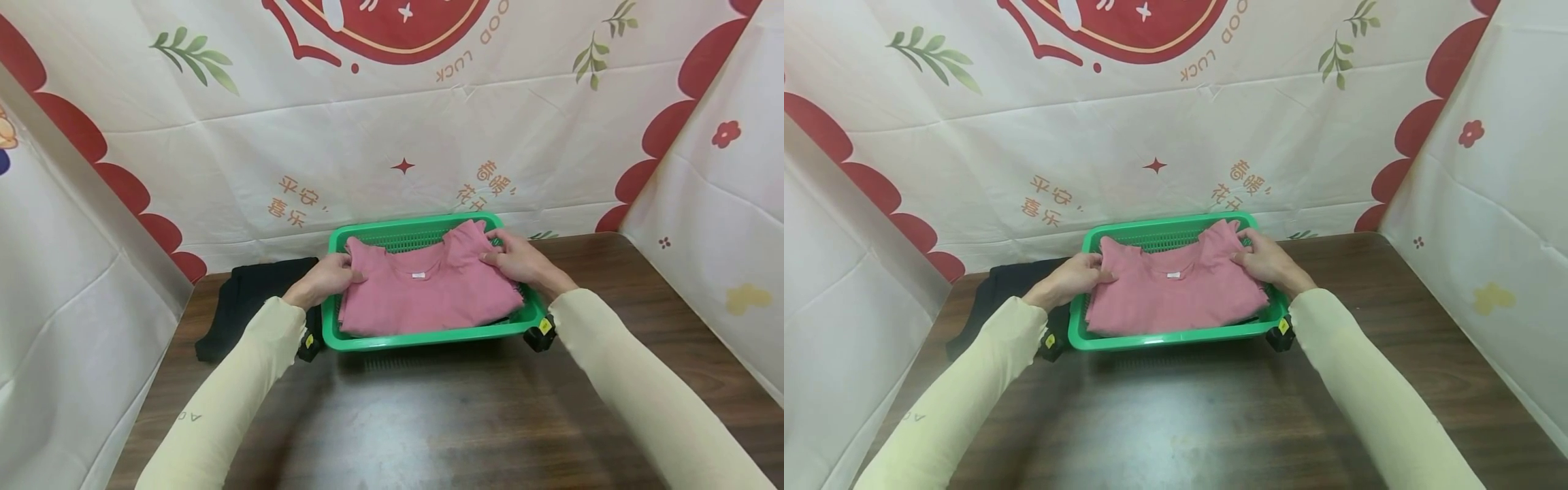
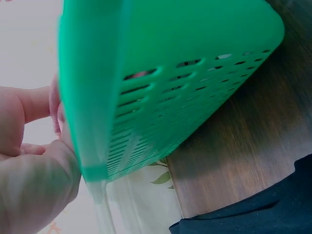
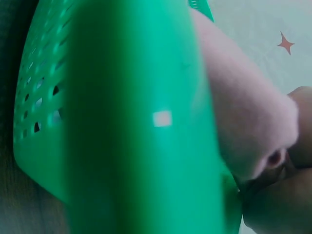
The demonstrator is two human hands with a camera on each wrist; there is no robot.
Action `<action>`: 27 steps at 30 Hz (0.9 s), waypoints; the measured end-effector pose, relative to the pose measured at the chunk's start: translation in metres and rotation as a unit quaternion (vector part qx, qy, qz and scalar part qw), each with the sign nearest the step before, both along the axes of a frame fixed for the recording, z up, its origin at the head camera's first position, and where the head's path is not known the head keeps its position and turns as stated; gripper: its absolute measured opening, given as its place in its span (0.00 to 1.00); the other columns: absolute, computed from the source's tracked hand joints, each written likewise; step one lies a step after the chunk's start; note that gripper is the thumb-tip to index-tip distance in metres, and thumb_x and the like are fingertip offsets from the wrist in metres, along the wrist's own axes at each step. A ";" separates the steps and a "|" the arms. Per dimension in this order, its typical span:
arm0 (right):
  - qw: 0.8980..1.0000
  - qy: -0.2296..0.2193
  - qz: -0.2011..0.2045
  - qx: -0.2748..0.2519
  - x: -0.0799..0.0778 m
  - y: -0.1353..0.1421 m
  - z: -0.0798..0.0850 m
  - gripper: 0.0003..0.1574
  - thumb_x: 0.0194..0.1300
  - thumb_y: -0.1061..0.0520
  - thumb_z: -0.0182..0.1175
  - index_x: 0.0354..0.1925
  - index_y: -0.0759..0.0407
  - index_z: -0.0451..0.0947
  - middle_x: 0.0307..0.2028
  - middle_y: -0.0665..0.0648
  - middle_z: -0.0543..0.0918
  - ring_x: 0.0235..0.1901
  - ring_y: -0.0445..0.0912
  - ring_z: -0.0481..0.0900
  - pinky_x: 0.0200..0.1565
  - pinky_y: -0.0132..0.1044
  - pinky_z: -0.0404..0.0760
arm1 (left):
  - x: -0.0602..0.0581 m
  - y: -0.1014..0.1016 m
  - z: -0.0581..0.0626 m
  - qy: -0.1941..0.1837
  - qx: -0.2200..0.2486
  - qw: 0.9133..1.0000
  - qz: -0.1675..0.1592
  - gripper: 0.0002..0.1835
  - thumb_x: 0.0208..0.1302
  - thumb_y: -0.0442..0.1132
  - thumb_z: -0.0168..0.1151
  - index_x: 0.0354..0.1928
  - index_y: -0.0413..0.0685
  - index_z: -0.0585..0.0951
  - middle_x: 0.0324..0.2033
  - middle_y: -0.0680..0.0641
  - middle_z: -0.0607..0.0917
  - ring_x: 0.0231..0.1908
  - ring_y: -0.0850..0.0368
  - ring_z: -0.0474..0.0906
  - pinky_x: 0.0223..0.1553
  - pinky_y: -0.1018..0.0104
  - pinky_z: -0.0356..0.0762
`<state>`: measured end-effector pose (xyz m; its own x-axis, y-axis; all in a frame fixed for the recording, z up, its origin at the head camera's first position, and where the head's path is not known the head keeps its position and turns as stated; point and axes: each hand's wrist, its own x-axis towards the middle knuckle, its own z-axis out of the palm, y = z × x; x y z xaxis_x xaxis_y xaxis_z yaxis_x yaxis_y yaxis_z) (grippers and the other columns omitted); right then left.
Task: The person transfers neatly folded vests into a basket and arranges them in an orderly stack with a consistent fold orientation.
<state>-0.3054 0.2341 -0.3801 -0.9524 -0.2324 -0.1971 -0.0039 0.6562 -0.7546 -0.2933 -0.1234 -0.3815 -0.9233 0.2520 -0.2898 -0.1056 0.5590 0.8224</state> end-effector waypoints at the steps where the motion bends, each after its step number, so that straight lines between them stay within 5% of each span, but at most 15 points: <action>1: 1.000 -0.001 0.002 0.001 0.000 0.000 0.000 0.26 0.76 0.52 0.51 0.66 0.61 0.61 0.47 0.67 0.79 0.36 0.50 0.78 0.35 0.39 0.77 | 0.000 0.000 0.000 0.002 -0.004 1.000 0.000 0.09 0.69 0.36 0.59 0.47 0.39 0.78 0.35 0.45 0.80 0.33 0.56 0.77 0.34 0.67 0.77; 14: 0.999 0.007 0.023 0.024 0.001 -0.001 -0.002 0.25 0.76 0.56 0.51 0.65 0.63 0.60 0.41 0.64 0.79 0.30 0.48 0.75 0.30 0.39 0.75 | 0.004 0.002 0.002 0.027 -0.017 0.999 -0.017 0.14 0.70 0.35 0.58 0.54 0.37 0.77 0.38 0.45 0.82 0.35 0.57 0.77 0.35 0.68 0.76; 27: 0.997 0.033 0.023 0.066 0.002 -0.006 -0.004 0.26 0.74 0.56 0.54 0.65 0.62 0.61 0.42 0.64 0.80 0.30 0.48 0.75 0.31 0.38 0.74 | 0.007 0.006 0.001 0.061 -0.083 0.994 -0.023 0.15 0.69 0.37 0.58 0.55 0.41 0.78 0.41 0.44 0.82 0.35 0.55 0.75 0.35 0.67 0.74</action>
